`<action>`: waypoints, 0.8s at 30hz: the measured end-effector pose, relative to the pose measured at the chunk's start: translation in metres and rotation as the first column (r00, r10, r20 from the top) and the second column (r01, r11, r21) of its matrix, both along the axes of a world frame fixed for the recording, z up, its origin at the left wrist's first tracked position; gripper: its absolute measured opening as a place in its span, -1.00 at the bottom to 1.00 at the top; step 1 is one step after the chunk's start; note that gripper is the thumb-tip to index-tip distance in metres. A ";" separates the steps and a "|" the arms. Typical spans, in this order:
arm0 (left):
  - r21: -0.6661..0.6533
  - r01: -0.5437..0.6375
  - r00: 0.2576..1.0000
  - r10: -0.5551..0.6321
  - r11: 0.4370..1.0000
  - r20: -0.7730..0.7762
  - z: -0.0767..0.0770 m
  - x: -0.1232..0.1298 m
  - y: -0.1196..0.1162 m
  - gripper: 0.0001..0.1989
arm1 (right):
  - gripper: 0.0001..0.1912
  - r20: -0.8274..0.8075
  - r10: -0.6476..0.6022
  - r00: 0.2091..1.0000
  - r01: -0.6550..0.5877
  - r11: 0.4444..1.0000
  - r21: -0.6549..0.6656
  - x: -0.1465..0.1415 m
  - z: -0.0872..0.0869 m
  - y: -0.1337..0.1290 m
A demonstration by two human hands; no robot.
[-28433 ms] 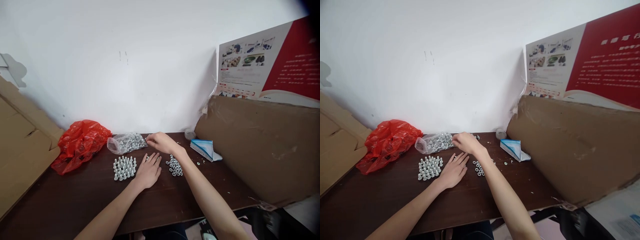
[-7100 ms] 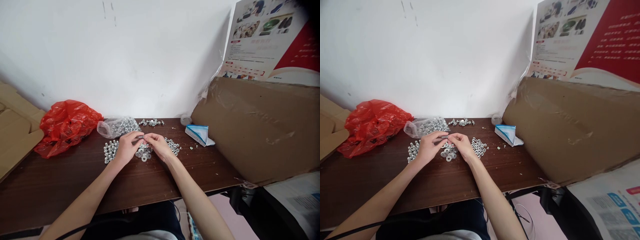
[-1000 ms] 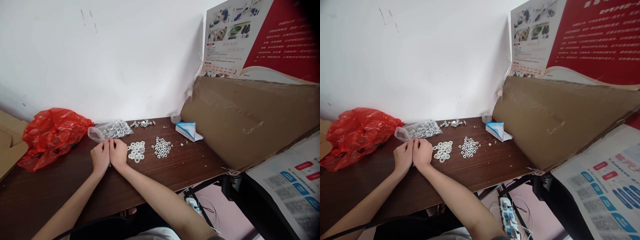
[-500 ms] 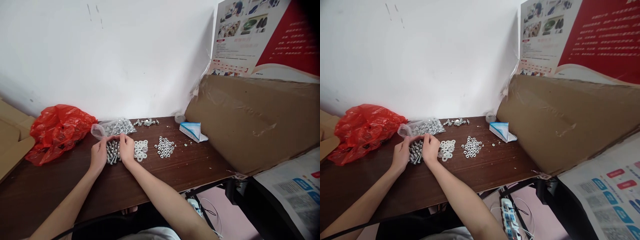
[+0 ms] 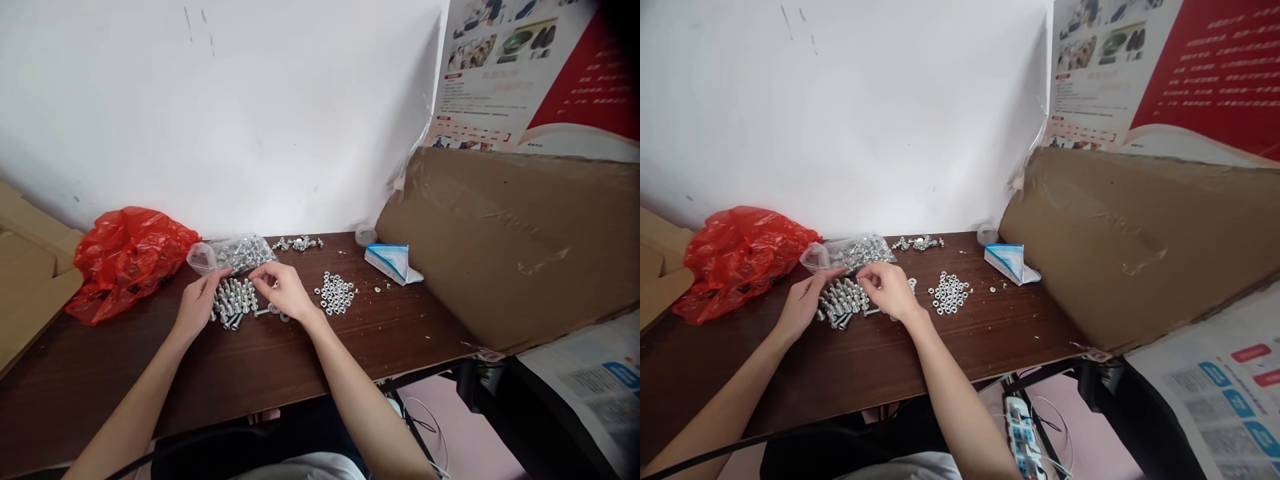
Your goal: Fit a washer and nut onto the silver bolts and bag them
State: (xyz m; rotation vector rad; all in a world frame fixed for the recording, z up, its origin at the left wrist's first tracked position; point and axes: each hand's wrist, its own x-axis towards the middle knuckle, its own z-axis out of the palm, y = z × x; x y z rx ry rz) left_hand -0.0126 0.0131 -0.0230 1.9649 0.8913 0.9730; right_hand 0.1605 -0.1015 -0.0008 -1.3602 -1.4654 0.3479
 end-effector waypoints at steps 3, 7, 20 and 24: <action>0.333 -0.109 0.992 0.122 0.937 -0.017 0.010 -0.012 -0.020 -0.61 | -0.93 0.233 0.051 0.971 -0.048 0.999 -0.017 0.005 -0.008 -0.014; 0.587 -0.096 0.978 0.185 0.804 -0.092 0.006 -0.027 -0.053 -0.75 | -0.92 0.421 0.127 0.898 -0.071 0.987 -0.145 0.010 -0.016 -0.018; 0.615 0.170 0.926 0.089 0.770 -0.367 -0.021 -0.037 -0.071 -0.75 | -0.96 0.421 0.162 0.893 -0.119 0.985 -0.128 0.001 -0.018 -0.018; 0.602 0.162 0.929 0.085 0.782 -0.360 -0.020 -0.040 -0.072 -0.78 | -0.98 0.419 0.172 0.891 -0.148 0.985 -0.090 -0.002 -0.019 -0.017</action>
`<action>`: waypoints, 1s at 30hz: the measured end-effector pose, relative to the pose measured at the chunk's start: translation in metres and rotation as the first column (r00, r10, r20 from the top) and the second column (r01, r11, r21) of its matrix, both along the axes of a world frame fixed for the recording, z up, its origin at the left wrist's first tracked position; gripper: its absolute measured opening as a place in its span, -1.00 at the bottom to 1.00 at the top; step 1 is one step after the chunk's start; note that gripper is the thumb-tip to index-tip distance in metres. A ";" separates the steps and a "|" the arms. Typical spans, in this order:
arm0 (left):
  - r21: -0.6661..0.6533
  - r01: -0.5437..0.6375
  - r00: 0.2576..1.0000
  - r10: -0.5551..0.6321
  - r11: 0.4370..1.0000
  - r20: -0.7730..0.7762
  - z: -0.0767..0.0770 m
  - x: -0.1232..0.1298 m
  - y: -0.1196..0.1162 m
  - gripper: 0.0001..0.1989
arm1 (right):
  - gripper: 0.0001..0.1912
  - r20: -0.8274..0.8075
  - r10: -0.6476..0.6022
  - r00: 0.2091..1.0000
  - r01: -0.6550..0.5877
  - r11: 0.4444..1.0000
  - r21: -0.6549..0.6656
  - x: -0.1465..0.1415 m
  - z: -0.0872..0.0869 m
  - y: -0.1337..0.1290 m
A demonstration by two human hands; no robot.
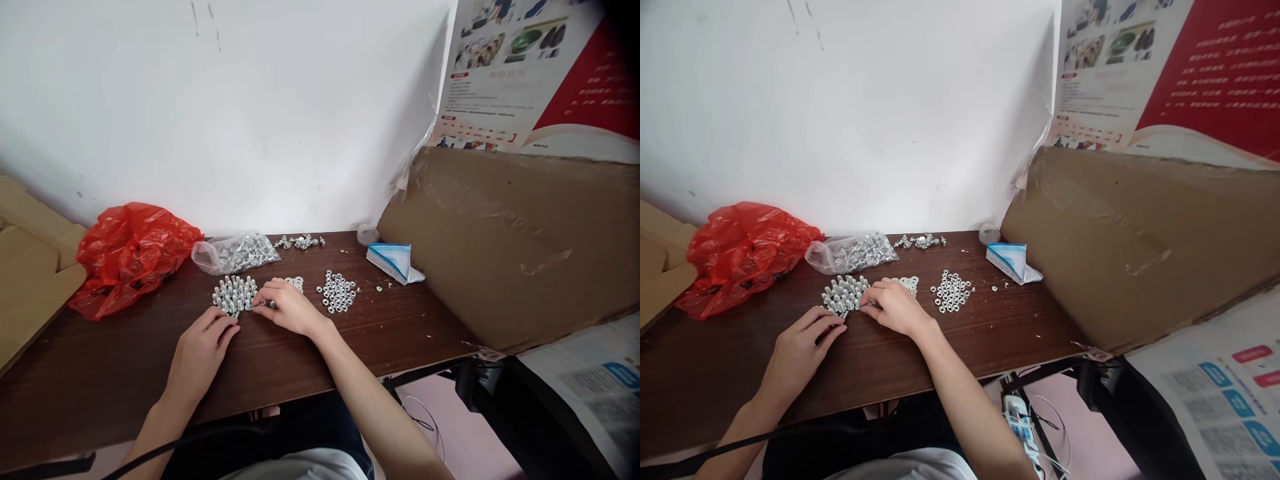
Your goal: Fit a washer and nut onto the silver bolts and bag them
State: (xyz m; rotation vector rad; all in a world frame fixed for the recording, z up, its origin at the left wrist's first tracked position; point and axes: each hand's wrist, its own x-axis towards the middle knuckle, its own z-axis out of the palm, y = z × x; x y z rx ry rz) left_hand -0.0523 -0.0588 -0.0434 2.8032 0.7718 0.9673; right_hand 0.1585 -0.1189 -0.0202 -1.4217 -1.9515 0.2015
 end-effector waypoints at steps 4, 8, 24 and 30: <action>-0.033 0.032 0.999 -0.033 0.999 -0.005 0.001 0.000 0.001 -0.79 | -0.98 -0.003 0.005 1.000 -0.005 1.000 0.010 -0.002 0.000 -0.001; -0.013 0.055 0.998 -0.056 0.998 -0.028 0.001 -0.001 0.002 -0.76 | -0.96 0.017 0.008 1.000 -0.009 1.000 0.025 -0.003 -0.002 0.001; 0.169 -0.017 0.992 0.037 0.985 -0.117 -0.001 -0.008 -0.017 -0.71 | -0.89 0.043 0.008 0.999 -0.008 1.000 0.003 -0.009 -0.003 0.000; 0.250 0.000 0.997 0.020 0.968 -0.076 -0.004 -0.016 -0.022 -0.73 | -0.83 0.024 0.012 1.000 -0.012 1.000 0.010 -0.011 0.003 -0.005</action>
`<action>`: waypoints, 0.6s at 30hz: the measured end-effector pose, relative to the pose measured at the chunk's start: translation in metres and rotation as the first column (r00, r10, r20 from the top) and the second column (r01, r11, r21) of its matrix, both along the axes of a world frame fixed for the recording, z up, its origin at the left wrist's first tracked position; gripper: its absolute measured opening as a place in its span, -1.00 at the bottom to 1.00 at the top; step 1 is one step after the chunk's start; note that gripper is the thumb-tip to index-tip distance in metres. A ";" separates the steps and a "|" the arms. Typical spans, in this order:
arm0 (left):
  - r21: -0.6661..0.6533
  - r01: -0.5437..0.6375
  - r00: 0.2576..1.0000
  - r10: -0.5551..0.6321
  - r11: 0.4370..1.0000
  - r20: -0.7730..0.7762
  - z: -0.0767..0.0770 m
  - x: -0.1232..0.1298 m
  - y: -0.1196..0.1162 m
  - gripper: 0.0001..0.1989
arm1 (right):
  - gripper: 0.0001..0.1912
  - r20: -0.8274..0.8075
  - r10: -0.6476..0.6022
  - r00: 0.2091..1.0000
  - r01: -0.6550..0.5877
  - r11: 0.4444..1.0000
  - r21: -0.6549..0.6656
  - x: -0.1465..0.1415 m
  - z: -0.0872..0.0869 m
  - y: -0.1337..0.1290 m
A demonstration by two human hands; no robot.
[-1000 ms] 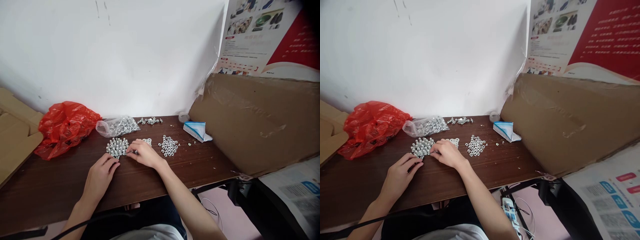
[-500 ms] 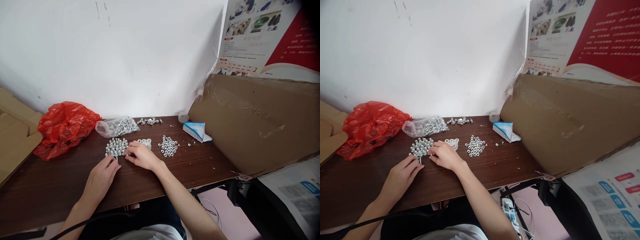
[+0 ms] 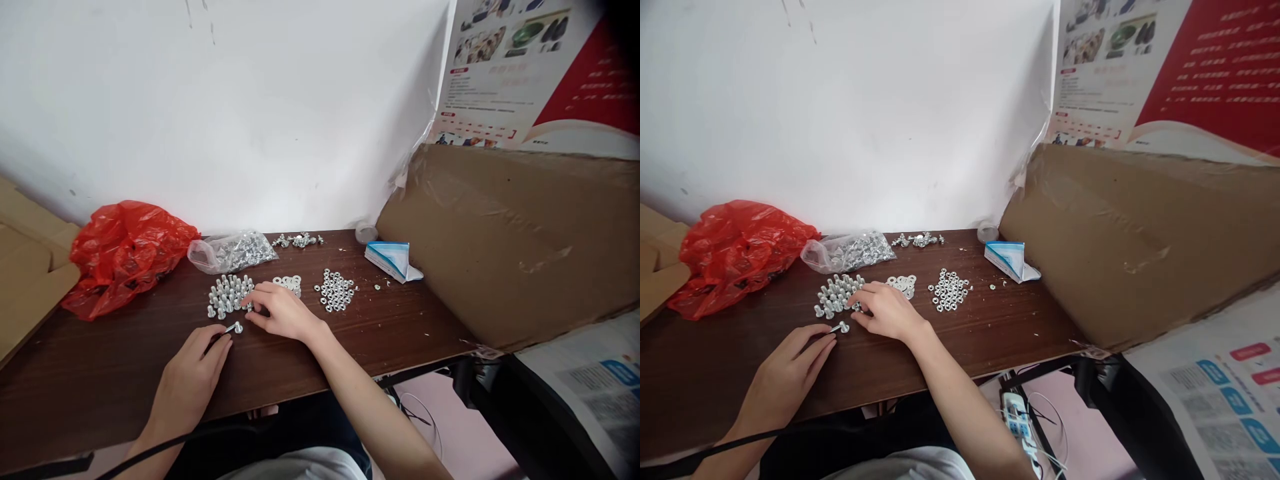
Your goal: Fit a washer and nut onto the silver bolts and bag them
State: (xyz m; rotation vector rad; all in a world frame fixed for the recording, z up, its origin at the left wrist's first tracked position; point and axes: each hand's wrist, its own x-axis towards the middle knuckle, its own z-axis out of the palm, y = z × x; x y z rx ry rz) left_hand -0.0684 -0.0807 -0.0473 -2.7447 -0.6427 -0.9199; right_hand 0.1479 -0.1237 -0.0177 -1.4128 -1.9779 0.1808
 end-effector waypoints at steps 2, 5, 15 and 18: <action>-0.005 0.005 1.000 -0.005 1.000 0.002 0.000 -0.002 0.001 -0.72 | -0.85 0.022 0.025 0.999 -0.026 0.999 0.038 -0.002 0.001 -0.001; -0.022 0.001 1.000 -0.001 1.000 0.017 0.001 -0.002 0.004 -0.70 | -0.85 0.061 0.083 0.995 -0.089 0.991 0.103 -0.008 0.001 0.001; -0.120 -0.001 0.997 0.009 0.993 0.072 0.006 -0.001 0.018 -0.67 | -0.86 0.150 0.058 0.987 -0.075 0.991 0.108 -0.012 -0.003 0.004; -0.122 0.009 0.999 -0.003 0.993 0.053 0.005 0.000 0.021 -0.66 | -0.84 0.155 0.033 0.987 -0.049 0.994 0.102 -0.014 -0.005 0.005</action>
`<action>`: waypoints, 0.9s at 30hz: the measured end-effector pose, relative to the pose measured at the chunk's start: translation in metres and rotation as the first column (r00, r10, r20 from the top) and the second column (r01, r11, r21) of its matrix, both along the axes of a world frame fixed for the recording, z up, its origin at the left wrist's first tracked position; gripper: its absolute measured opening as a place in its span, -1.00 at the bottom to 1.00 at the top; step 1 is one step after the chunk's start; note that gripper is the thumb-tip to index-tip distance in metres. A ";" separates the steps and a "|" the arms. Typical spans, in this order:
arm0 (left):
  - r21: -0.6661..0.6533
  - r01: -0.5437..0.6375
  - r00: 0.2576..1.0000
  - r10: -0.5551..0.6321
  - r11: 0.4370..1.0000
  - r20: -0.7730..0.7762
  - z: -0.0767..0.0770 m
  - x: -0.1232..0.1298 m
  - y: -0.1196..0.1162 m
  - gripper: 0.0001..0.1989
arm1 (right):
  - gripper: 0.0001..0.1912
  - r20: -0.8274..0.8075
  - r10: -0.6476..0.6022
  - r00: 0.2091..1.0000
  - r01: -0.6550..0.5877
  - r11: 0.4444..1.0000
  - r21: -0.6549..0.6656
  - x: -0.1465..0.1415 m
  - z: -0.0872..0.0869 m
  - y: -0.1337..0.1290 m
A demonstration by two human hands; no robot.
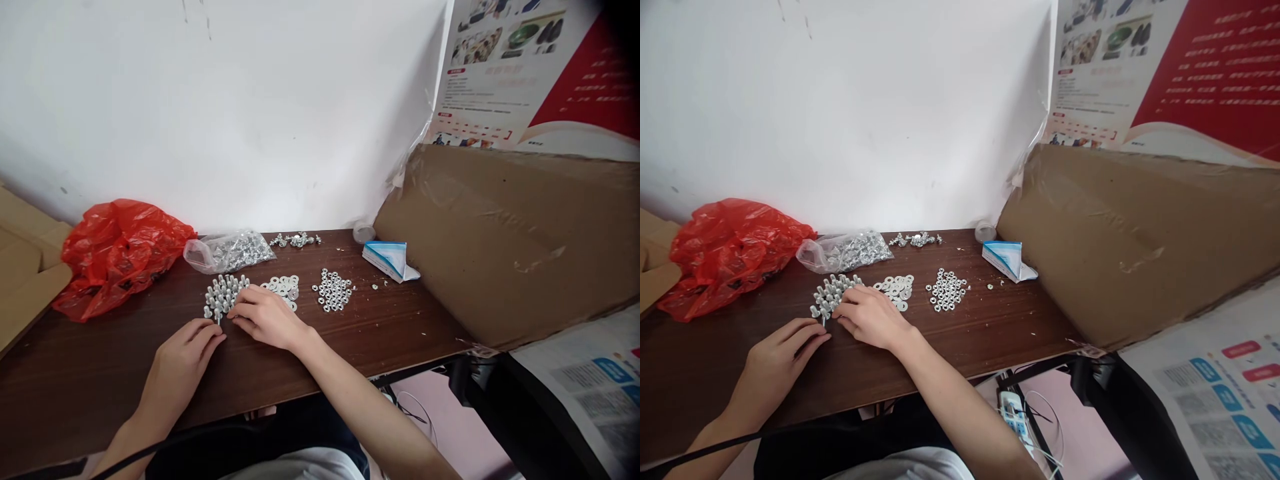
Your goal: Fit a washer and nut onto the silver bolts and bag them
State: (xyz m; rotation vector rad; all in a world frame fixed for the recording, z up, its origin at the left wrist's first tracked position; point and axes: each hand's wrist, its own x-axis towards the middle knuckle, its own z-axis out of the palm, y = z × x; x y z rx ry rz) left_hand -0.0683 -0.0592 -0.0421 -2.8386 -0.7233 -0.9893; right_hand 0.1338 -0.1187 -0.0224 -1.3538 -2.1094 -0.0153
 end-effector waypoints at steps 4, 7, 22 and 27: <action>0.027 0.010 1.000 -0.009 1.000 -0.027 -0.002 0.001 -0.001 -0.64 | -0.81 -0.030 -0.003 1.000 0.005 0.999 0.035 -0.003 -0.001 -0.001; 0.027 0.025 0.997 -0.023 0.999 -0.067 -0.002 0.000 -0.004 -0.67 | -0.80 -0.104 -0.013 0.994 0.021 0.997 0.079 -0.002 0.004 -0.001; 0.016 0.073 0.995 -0.072 0.997 -0.072 0.004 0.010 -0.012 -0.72 | -0.50 0.100 0.163 0.982 -0.131 0.954 -0.268 0.028 0.034 0.109; -0.002 0.061 0.994 -0.061 0.998 -0.095 0.001 0.009 -0.012 -0.72 | -0.55 0.148 0.136 0.980 -0.098 0.966 -0.239 0.032 0.024 0.113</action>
